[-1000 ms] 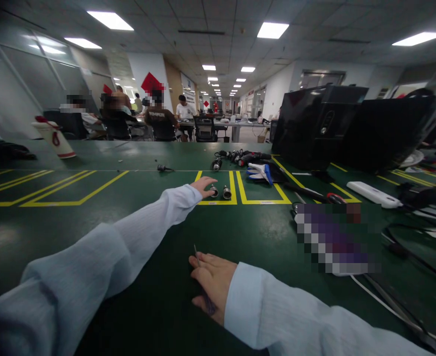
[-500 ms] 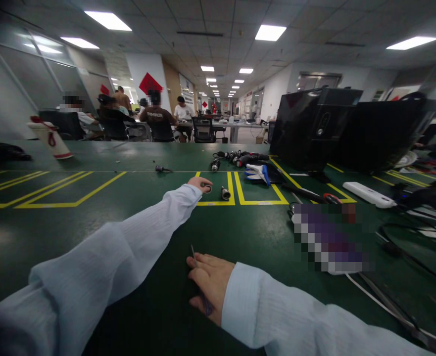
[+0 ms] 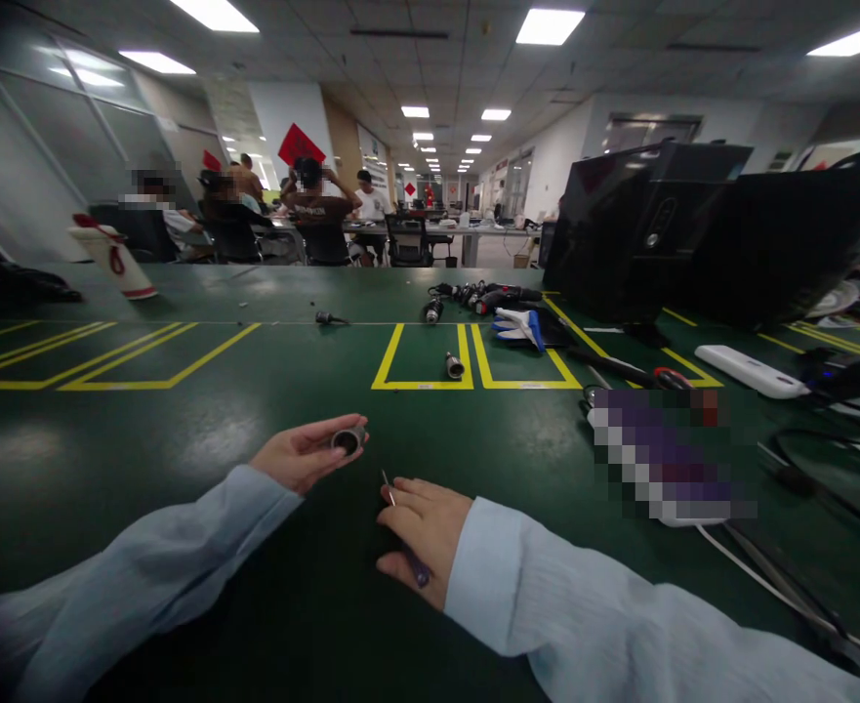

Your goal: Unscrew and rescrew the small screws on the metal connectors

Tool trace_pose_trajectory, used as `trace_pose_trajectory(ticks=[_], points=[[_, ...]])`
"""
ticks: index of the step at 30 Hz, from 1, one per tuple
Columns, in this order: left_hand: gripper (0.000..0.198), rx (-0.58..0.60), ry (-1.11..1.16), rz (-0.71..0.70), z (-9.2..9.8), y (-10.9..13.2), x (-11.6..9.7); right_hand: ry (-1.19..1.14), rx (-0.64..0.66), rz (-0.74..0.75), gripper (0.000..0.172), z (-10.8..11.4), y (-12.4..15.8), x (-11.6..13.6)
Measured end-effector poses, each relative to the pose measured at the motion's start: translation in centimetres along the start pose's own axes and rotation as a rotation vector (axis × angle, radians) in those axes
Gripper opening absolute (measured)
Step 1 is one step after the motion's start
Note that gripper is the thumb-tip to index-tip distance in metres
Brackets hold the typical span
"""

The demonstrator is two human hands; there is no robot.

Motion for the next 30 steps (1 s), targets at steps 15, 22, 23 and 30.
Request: trace_pose_trajectory(ticks=[15, 22, 23, 30], points=[[0.032, 0.156, -0.721, -0.610, -3.7, 2.1, -2.2, -0.030, -0.140, 0.081, 0.031, 1.0, 0.4, 0.7], [0.032, 0.216, -0.882, -0.692, -4.6, 2.9, -2.8, -0.081, -0.201, 0.141, 0.025, 2.2, 0.8, 1.4], [0.031, 0.231, -0.925, -0.735, -4.9, 3.2, -3.0, -0.072, -0.185, 0.133, 0.025, 2.0, 0.7, 1.3], [0.028, 0.217, -1.119, -0.871, -5.9, 4.4, -3.0, -0.036, -0.136, 0.131, 0.027, 1.4, 0.5, 1.2]])
Point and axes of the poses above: each hand's wrist, its own y-axis away from the middle knuckle, its own z-axis out of the back of the hand, x = y × z, the point moved 9 cm from there along -y, towards the middle knuckle, and after that the axes turned 2 degrees about -y, right-handed, at the moved point
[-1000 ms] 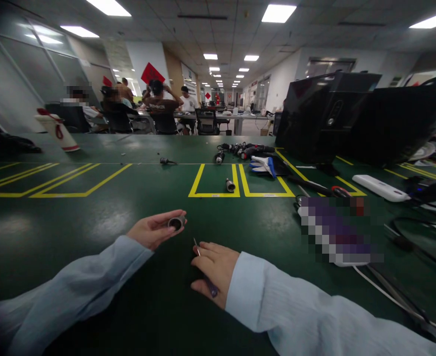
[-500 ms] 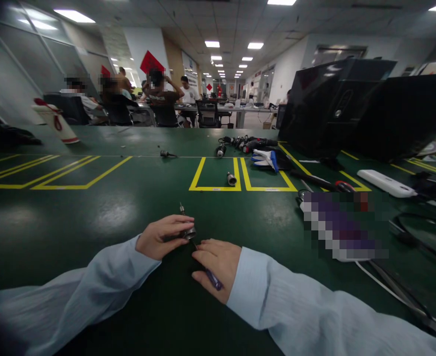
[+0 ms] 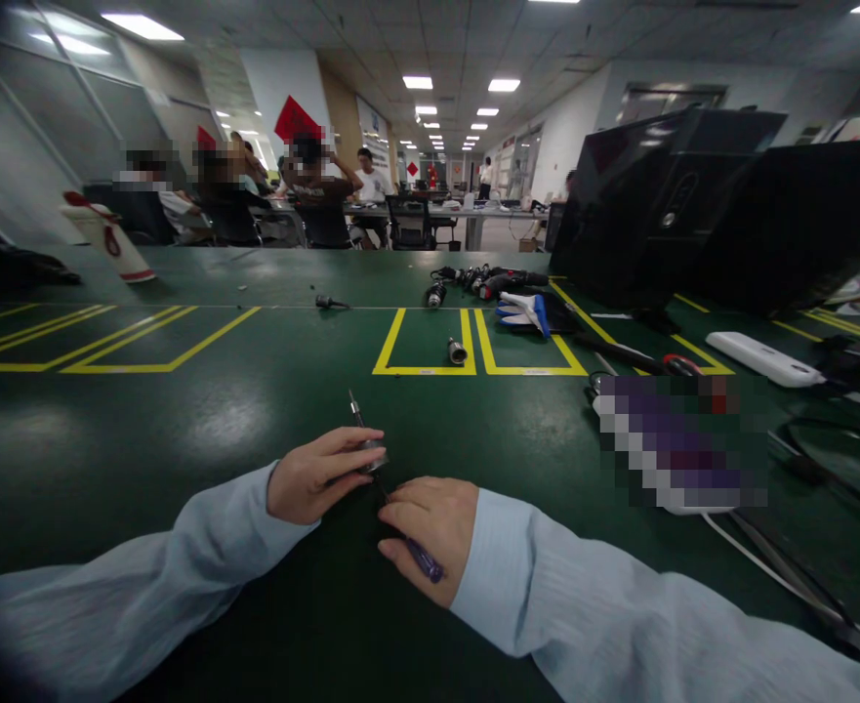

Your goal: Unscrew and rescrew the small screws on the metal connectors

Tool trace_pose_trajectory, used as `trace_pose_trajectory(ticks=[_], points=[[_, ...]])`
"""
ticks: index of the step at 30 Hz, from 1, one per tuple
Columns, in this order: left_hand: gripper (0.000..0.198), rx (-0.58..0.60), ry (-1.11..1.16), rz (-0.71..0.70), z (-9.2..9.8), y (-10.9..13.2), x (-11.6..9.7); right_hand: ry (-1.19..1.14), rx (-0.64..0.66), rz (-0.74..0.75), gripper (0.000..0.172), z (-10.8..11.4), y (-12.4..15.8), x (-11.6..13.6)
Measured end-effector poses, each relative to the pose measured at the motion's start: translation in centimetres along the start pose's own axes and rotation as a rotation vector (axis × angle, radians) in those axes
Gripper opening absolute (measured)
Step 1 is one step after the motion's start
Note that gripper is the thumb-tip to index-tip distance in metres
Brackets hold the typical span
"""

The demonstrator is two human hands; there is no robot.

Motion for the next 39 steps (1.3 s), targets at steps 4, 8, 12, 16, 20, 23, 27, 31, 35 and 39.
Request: trace_pose_trajectory(ticks=[4, 8, 12, 16, 20, 23, 27, 31, 35, 39], points=[[0.027, 0.043, -0.166, -0.053, -0.3, 0.2, -1.1, 0.014, 0.016, 0.008, 0.027, -0.1, 0.0, 0.1], [0.028, 0.037, -0.236, -0.137, -0.1, 0.2, -2.3, 0.019, 0.008, 0.000, 0.027, -0.1, 0.1, 0.2], [0.030, 0.061, -0.270, -0.207, -0.1, 0.3, -3.2, 0.024, 0.015, -0.009, 0.027, -0.1, 0.0, 0.1], [0.031, 0.070, -0.276, -0.207, -0.3, 0.4, -3.1, 0.021, 0.024, 0.001, 0.027, -0.1, 0.0, 0.1], [0.029, 0.040, -0.197, -0.097, 0.2, 0.0, -1.6, 0.008, 0.017, 0.004, 0.026, -0.1, 0.0, 0.1], [0.028, -0.007, -0.051, 0.017, 1.1, -0.5, -0.2, -0.034, -0.013, -0.018, 0.025, 0.3, -0.1, 0.0], [0.029, -0.090, 0.284, 0.326, 2.0, -0.8, 2.2, -0.181, -0.126, -0.127, 0.020, 1.6, -0.2, -0.9], [0.037, -0.226, 0.676, 0.687, 1.6, 0.2, 3.6, -0.432, -0.279, -0.389, 0.019, 2.3, 0.2, -3.5], [0.043, -0.260, 0.860, 0.857, 1.2, 0.5, 3.6, -0.767, -0.390, -0.685, 0.009, 1.3, 1.2, -6.6], [0.043, -0.268, 1.001, 0.940, 0.4, 0.9, 4.3, -0.915, -0.463, -0.786, 0.004, 0.9, 1.5, -7.9]])
Point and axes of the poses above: each hand's wrist, its own y-axis away from the middle knuckle, its own z-axis out of the back of the hand, x = y × z, the point moved 9 cm from there along -y, towards the middle knuckle, and after that the axes turned 2 degrees about -y, right-handed, at the moved point
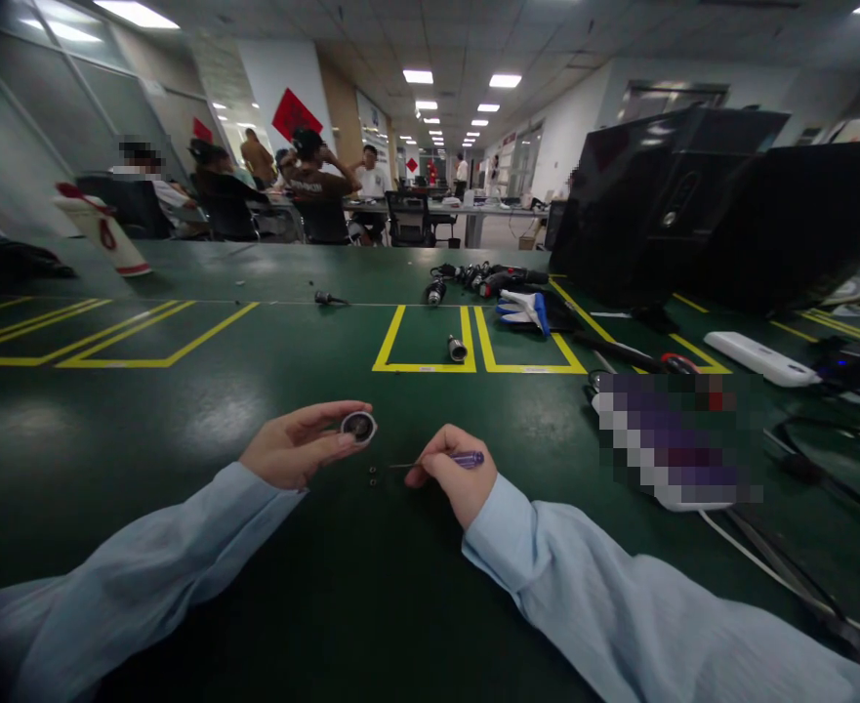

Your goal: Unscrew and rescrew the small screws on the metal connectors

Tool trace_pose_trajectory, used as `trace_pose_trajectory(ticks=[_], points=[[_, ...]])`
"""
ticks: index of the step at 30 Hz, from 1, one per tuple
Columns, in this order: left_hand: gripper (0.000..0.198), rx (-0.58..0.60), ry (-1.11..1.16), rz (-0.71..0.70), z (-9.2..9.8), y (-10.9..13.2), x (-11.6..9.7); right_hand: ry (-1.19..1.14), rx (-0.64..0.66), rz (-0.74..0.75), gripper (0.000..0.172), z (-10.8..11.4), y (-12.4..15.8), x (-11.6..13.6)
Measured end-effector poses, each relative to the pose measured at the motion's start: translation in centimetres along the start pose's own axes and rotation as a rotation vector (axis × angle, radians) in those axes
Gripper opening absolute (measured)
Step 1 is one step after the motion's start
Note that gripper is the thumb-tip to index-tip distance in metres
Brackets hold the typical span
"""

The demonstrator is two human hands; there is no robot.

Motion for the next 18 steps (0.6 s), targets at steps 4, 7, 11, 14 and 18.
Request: trace_pose_trajectory(ticks=[4, 7, 11, 14, 18], points=[[0.042, -0.004, 0.101, 0.112, 0.7, -0.5, 1.8, -0.006, 0.034, 0.001, 0.005, -0.1, -0.1, 0.0], [0.043, -0.003, 0.065, 0.118, 0.9, -0.6, 2.2, 0.011, 0.042, 0.006, 0.005, 0.0, 0.0, -0.2], [0.043, 0.005, -0.002, 0.077, 0.8, -0.5, 1.8, 0.082, 0.065, 0.002, 0.006, -0.3, 0.0, -0.4], [0.043, 0.013, -0.026, 0.052, 0.5, -0.4, 1.5, 0.111, 0.075, 0.002, 0.006, -0.5, 0.0, -0.4], [0.042, 0.027, -0.046, 0.041, 0.4, -0.4, 1.4, 0.096, 0.096, 0.047, 0.007, -0.5, 0.1, 0.0]])
Point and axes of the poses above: each hand's wrist, its own y-axis away from the middle knuckle, its own z-axis out of the back of the hand, x = y × z, the point moved 9 cm from there along -y, towards the middle knuckle, and after that the axes turned 2 degrees about -y, right-handed, at the moved point
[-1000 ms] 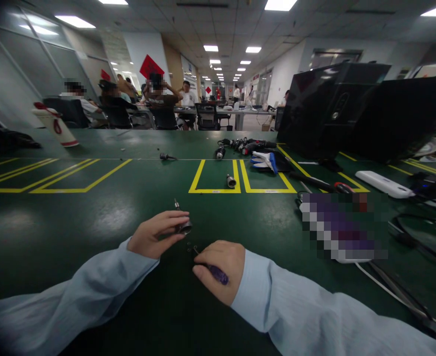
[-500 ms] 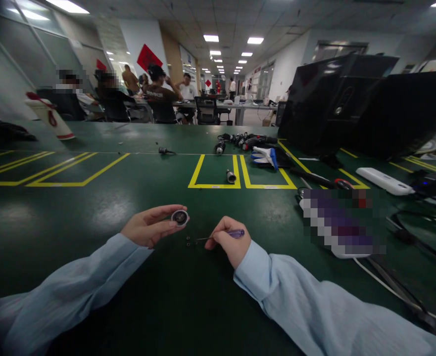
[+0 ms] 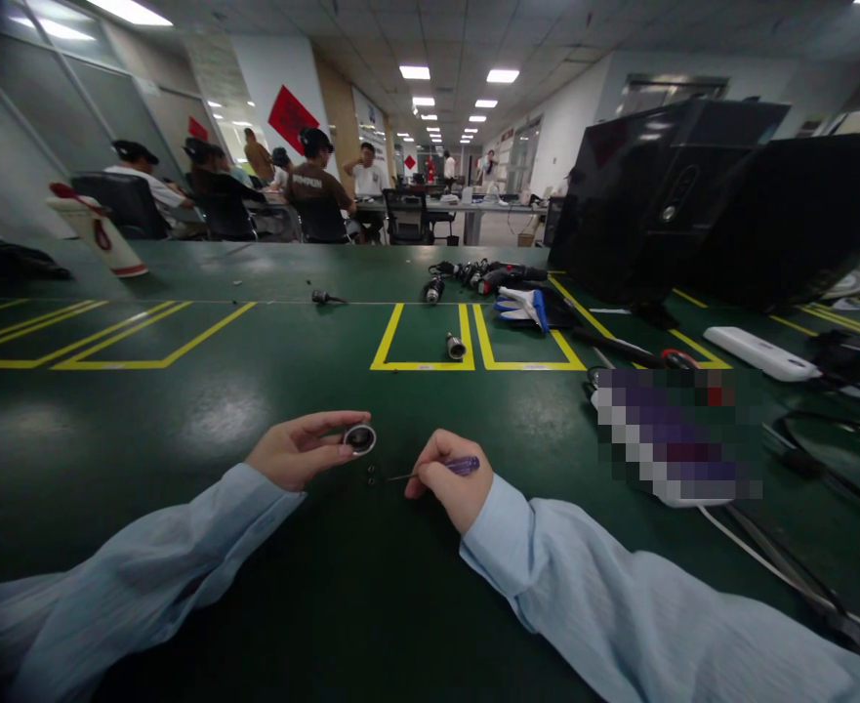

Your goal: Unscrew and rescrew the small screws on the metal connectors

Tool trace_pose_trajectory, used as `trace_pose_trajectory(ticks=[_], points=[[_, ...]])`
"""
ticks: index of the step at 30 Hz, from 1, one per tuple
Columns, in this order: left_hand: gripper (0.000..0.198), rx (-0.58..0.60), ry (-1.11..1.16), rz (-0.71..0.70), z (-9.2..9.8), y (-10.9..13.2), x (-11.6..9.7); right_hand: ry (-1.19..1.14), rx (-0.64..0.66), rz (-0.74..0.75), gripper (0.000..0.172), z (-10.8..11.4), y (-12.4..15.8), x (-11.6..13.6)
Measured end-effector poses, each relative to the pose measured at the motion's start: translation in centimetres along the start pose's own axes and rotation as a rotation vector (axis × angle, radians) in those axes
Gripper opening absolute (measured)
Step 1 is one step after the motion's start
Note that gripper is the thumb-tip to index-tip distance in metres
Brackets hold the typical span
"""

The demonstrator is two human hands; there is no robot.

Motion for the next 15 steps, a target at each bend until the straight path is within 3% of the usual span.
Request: trace_pose_trajectory(ticks=[8, 11, 15], points=[[0.040, 0.004, -0.022, -0.009, -0.1, 0.2, 0.0, 0.051, 0.138, 0.131, 0.027, -0.8, 0.2, 0.8], [0.040, 0.018, -0.037, -0.009, -0.4, 0.4, 0.0, 0.156, 0.141, 0.176, 0.025, -1.2, 0.4, 1.2], [0.041, 0.044, -0.042, -0.011, -0.8, 0.7, -0.2, 0.325, 0.056, 0.201, 0.011, -1.0, 0.5, 1.2]])
Point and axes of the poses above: each hand's wrist, its own y-axis away from the middle knuckle, its own z-axis out of the back of the hand, x = y × z, the point moved 9 cm from there along -y, towards the middle knuckle, and after that the axes turned 2 degrees about -y, right-handed, at the moved point
